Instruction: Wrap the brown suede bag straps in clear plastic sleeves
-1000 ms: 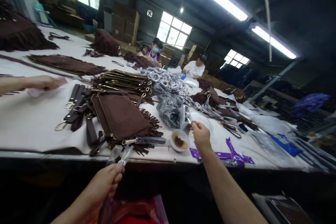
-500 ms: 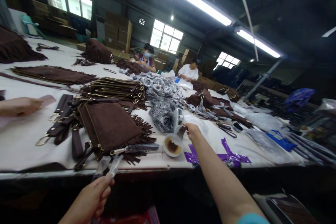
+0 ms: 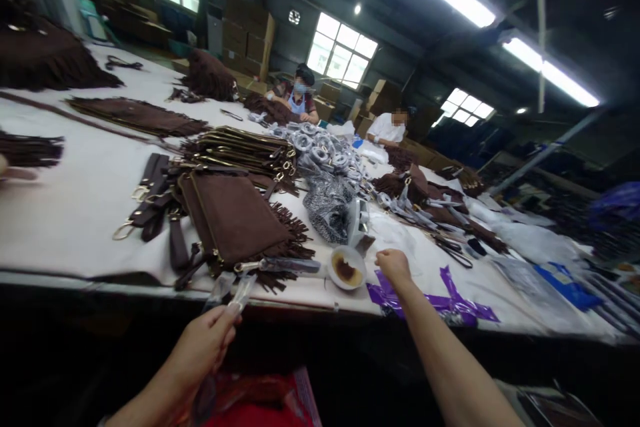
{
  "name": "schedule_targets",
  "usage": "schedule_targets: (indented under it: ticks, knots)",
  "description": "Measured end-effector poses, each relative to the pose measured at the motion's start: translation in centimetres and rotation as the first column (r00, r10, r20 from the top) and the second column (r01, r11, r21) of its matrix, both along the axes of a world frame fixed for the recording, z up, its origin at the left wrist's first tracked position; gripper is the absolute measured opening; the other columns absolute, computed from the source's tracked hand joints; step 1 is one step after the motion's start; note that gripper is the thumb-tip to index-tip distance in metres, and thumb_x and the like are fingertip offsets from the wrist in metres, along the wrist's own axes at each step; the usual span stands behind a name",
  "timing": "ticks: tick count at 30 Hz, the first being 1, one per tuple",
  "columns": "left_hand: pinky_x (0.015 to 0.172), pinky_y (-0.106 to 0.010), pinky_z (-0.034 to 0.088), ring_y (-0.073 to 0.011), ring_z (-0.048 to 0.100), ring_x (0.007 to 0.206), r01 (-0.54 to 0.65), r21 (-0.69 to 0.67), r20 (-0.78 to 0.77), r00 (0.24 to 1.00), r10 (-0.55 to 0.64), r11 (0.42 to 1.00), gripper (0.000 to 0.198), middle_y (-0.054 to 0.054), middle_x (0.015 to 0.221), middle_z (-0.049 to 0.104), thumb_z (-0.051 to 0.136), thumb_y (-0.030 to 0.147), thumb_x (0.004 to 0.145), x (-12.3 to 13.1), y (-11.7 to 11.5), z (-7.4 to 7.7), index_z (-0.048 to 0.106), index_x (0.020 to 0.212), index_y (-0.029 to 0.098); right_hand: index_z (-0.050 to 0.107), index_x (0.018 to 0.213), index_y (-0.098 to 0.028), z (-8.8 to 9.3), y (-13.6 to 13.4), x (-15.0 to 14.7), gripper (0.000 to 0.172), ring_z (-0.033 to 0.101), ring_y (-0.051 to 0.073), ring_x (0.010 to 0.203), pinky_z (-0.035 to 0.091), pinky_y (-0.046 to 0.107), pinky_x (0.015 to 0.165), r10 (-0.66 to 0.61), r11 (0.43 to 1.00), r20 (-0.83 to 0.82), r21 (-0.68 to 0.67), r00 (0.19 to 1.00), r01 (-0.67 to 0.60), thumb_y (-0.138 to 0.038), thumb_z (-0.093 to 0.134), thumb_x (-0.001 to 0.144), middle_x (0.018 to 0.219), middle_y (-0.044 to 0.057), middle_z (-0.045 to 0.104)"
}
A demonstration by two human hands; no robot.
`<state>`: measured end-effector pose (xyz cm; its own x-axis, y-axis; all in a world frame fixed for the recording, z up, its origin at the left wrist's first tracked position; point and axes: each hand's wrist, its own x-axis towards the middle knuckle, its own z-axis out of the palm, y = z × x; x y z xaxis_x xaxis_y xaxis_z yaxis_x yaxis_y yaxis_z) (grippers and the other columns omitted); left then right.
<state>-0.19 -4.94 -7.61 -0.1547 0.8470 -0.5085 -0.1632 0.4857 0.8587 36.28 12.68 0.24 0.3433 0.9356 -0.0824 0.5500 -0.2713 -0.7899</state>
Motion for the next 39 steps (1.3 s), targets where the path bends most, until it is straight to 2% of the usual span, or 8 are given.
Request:
schedule_targets:
  ticks: [4, 7, 11, 15, 21, 27, 34, 39]
  knots:
    - [0.042, -0.021, 0.019, -0.0081, 0.029, 0.042, 0.018, 0.142, -0.203, 0.979, 0.011, 0.990, 0.047, 0.007, 0.046, 0.034, 0.052, 0.065, 0.076, -0.4, -0.3, 0.0, 0.053, 0.065, 0.018, 0.071, 0.080, -0.013, 0.6, -2.7, -4.0, 0.024, 0.050, 0.013, 0.053, 0.038, 0.025, 0.054, 0.283, 0.959, -0.021, 0.027, 0.959, -0.282, -0.033, 0.061, 0.070, 0.063, 0.004, 0.066]
    - [0.049, -0.023, 0.028, -0.0115, 0.041, 0.051, 0.077, 0.255, -0.437, 0.899, 0.044, 0.964, 0.044, 0.003, 0.052, 0.045, 0.047, 0.056, 0.084, -0.6, -0.5, 0.0, 0.052, 0.060, 0.019, 0.071, 0.091, -0.013, 0.6, -6.7, -10.9, 0.034, 0.046, 0.010, 0.049, 0.033, 0.022, 0.047, 0.600, 0.776, -0.260, -0.037, 0.756, -0.629, -0.041, 0.060, 0.075, 0.068, 0.004, 0.066]
    - [0.058, -0.025, 0.033, -0.0151, 0.053, 0.060, 0.238, 0.262, -0.697, 0.717, 0.012, 0.935, 0.040, -0.003, 0.065, 0.060, 0.039, 0.047, 0.091, -0.9, -1.1, 0.2, 0.059, 0.071, 0.019, 0.068, 0.065, -0.014, -0.5, -10.8, -20.2, 0.030, 0.038, 0.007, 0.043, 0.027, 0.019, 0.044, 0.754, 0.570, -0.311, -0.129, 0.579, -0.811, -0.038, 0.058, 0.079, 0.050, -0.001, 0.056]
    - [0.057, -0.026, 0.034, -0.0172, 0.059, 0.063, 0.334, 0.166, -0.848, 0.528, -0.038, 0.928, 0.037, -0.007, 0.071, 0.066, 0.037, 0.043, 0.093, -1.3, -1.5, -0.1, 0.062, 0.080, 0.019, 0.066, 0.061, -0.015, -3.1, -10.5, -24.9, 0.030, 0.038, 0.006, 0.039, 0.027, 0.020, 0.042, 0.713, 0.613, -0.281, -0.194, 0.642, -0.766, -0.038, 0.057, 0.078, 0.048, -0.002, 0.056]
    - [0.058, -0.027, 0.038, -0.0188, 0.061, 0.064, 0.474, 0.130, -0.942, 0.334, -0.041, 0.871, 0.039, -0.010, 0.074, 0.067, 0.032, 0.038, 0.095, -2.0, -1.7, -1.1, 0.062, 0.082, 0.018, 0.064, 0.052, -0.016, -5.8, -8.8, -26.1, 0.026, 0.040, 0.009, 0.035, 0.026, 0.022, 0.041, 0.715, 0.639, -0.054, -0.354, 0.697, -0.683, -0.031, 0.060, 0.072, 0.038, -0.002, 0.050]
    - [0.060, -0.029, 0.042, -0.0220, 0.065, 0.069, 0.406, 0.195, -0.924, 0.380, 0.029, 0.893, 0.039, -0.015, 0.083, 0.069, 0.034, 0.039, 0.094, -2.4, -1.9, -1.4, 0.061, 0.106, 0.013, 0.065, 0.057, -0.016, -5.8, -9.1, -25.6, 0.023, 0.041, 0.008, 0.037, 0.027, 0.020, 0.041, 0.727, 0.597, -0.141, -0.353, 0.672, -0.720, -0.031, 0.060, 0.073, 0.041, -0.003, 0.052]
    - [0.059, -0.029, 0.041, -0.0229, 0.065, 0.068, 0.401, 0.153, -0.927, 0.375, -0.009, 0.903, 0.039, -0.013, 0.075, 0.068, 0.032, 0.040, 0.095, -2.5, -2.0, -1.2, 0.061, 0.090, 0.015, 0.072, 0.078, -0.015, -4.0, -9.8, -24.1, 0.022, 0.039, 0.007, 0.044, 0.028, 0.019, 0.044, 0.742, 0.575, -0.287, -0.191, 0.606, -0.795, -0.032, 0.057, 0.077, 0.052, -0.004, 0.053]
    - [0.059, -0.028, 0.040, -0.0218, 0.065, 0.068, 0.442, 0.149, -0.940, 0.341, -0.012, 0.885, 0.036, -0.012, 0.079, 0.069, 0.030, 0.036, 0.096, -2.1, -2.1, -1.4, 0.059, 0.090, 0.017, 0.074, 0.100, -0.017, -5.5, -10.1, -24.7, 0.031, 0.045, 0.009, 0.053, 0.037, 0.021, 0.054, 0.775, 0.547, -0.355, -0.038, 0.523, -0.837, -0.031, 0.057, 0.079, 0.059, -0.003, 0.057]
